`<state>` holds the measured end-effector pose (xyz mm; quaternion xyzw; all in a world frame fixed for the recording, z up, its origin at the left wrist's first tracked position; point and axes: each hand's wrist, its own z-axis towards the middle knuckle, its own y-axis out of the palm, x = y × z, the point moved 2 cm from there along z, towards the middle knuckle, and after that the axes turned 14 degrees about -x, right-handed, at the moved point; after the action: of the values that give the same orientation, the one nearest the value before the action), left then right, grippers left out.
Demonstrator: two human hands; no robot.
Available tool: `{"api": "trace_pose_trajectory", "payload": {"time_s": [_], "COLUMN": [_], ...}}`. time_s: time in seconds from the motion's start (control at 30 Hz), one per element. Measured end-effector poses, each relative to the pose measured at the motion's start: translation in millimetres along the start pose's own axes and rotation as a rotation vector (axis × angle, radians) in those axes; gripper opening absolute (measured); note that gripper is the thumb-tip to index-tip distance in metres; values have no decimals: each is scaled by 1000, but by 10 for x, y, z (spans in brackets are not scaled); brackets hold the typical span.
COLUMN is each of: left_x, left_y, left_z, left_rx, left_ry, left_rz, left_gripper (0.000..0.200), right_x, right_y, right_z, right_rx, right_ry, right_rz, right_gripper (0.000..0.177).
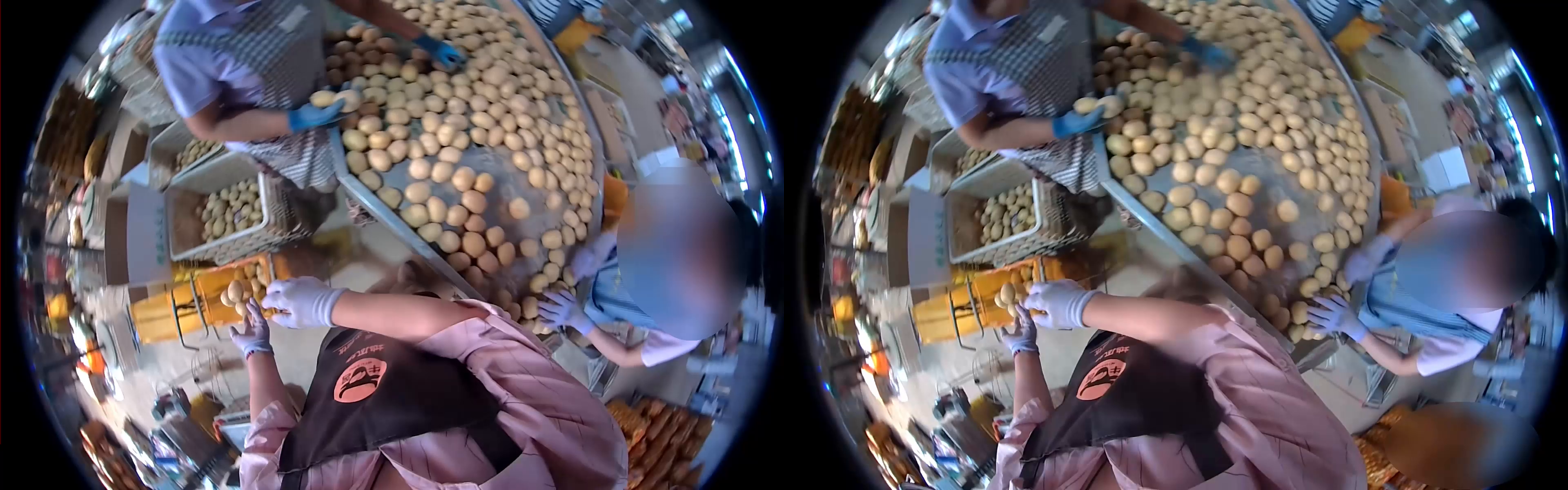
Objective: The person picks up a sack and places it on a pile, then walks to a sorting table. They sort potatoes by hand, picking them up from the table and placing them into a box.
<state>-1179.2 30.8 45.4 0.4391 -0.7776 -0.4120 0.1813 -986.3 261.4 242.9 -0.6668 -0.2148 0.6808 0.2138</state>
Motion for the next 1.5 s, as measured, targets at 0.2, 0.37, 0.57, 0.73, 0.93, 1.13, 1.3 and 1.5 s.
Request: {"api": "trace_pose_trajectory", "payload": {"time_s": [0.2, 0.37, 0.57, 0.73, 0.93, 1.13, 1.3, 1.5], "left_x": [-1247, -2052, -3868, -4848, -5579, -5580, -5542, -6477], "left_y": [-18, -116, 914, 733, 583, 444, 56, 864], "left_z": [-251, 220, -127, -7, -343, -456, -600, -621], "left_rx": [114, -716, -592, -1368, -875, -1434, -1857, -2027], "left_ry": [-159, -313, -456, 128, -261, -473, -507, -370], "left_rz": [537, 2008, 1645, 2881, 3404, 3182, 2761, 2133], "left_gripper": [60, 38, 35, 46, 70, 70, 55, 38], "right_x": [1082, 1558, 1544, 1445, 1239, 1480, 1338, 1077], "right_y": [-1019, -626, -581, -644, -1329, -1369, -1027, -802], "right_z": [-1353, -3347, -4650, -4967, -4882, -4699, -4225, -4053], "right_rx": [490, 348, 692, 885, 1265, 1154, 925, 780], "right_ry": [441, 578, 1119, 1083, 1036, 1007, 1083, 1238], "right_rz": [-310, -532, -441, -372, -340, -266, -181, 104], "right_gripper": [27, 38, 20, 27, 45, 41, 37, 41]}}
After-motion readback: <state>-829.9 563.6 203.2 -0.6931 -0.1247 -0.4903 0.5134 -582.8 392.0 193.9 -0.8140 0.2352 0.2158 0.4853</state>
